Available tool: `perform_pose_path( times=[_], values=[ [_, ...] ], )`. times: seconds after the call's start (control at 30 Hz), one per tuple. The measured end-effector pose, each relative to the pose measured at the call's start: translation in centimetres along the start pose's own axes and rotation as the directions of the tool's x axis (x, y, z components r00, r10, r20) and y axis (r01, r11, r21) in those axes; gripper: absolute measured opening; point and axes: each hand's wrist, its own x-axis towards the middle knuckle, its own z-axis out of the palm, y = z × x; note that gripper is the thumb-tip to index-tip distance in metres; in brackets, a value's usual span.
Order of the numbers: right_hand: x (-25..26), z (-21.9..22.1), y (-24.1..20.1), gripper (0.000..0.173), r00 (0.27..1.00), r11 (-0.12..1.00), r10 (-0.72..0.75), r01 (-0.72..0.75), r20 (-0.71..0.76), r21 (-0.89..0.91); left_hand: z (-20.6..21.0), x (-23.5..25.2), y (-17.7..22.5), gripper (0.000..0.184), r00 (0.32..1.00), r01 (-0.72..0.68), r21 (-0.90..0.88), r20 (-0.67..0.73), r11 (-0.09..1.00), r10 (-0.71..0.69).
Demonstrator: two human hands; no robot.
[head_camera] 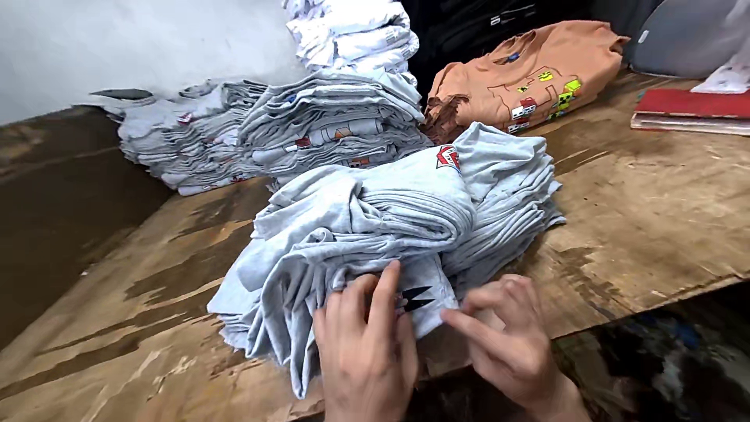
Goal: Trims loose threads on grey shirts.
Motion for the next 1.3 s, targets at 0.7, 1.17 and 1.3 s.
perform_pose_path(
  times=[0.7, 1.17, 1.3],
  values=[
    [-1.7, 0.9, -0.5, 0.019, 0.848, 0.837, 0.468, -0.336, -0.246, 0.433, -1.2, -0.9, 2.0, 0.021, 0.992, -0.084, 0.04, 0.094, 0.996, 0.079],
    [-0.8, 2.1, -0.5, 0.031, 0.983, 0.937, 0.172, -0.145, -0.057, 0.319, 0.2, -1.1, 1.7, 0.014, 0.998, 0.039, -0.182, 0.061, 0.983, -0.028],
    [1.3, 4.4, 1.4, 0.027, 0.982, 0.628, 0.181, -0.151, 0.045, 0.764, -1.7, 1.5, 1.4, 0.021, 0.98, 0.182, -0.417, 0.152, 0.891, -0.129]
  ],
)
